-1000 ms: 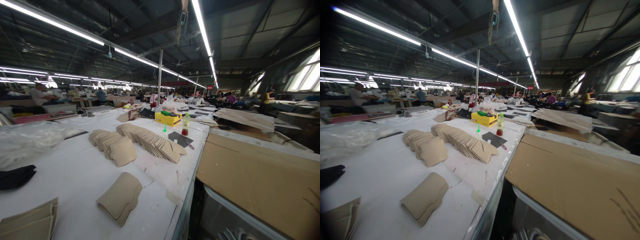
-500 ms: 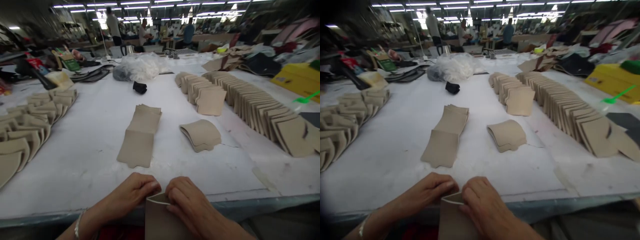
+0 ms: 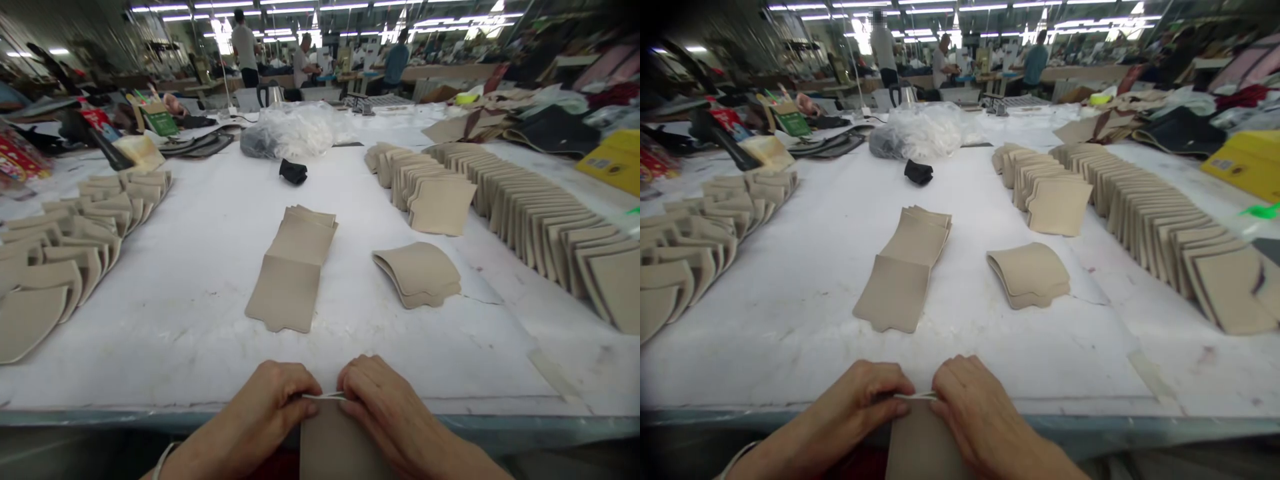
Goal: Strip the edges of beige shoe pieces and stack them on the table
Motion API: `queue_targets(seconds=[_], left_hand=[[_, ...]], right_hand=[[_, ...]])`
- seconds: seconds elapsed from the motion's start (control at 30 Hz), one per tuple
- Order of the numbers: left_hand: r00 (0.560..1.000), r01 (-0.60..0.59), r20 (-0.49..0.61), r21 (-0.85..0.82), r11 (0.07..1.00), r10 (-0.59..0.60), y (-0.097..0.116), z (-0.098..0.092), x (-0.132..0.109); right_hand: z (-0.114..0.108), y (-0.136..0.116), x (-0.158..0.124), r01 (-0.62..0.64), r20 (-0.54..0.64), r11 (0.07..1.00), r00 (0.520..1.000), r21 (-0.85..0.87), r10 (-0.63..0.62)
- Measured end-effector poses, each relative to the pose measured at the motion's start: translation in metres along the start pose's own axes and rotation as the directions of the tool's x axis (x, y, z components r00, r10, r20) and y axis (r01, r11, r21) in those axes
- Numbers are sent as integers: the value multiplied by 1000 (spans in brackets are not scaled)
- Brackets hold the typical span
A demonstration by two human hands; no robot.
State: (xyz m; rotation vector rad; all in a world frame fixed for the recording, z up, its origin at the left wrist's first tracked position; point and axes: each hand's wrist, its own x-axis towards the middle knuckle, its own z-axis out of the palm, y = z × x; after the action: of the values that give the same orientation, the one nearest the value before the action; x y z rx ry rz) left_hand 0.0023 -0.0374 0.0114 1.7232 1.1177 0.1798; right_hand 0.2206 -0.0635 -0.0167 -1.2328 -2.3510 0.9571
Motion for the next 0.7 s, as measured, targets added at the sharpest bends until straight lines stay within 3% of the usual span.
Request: queue_targets(seconds=[0.3,0.7], left_hand=[[999,-32,29,-10,999,32,7,2,-1],[985,-173,17,135,976,172,6,24,11]], right_hand=[[-8,-7,0,45,17,995,999,-92,-43],[-6,-6,-5,15,-33,1000,999,-13,-16]])
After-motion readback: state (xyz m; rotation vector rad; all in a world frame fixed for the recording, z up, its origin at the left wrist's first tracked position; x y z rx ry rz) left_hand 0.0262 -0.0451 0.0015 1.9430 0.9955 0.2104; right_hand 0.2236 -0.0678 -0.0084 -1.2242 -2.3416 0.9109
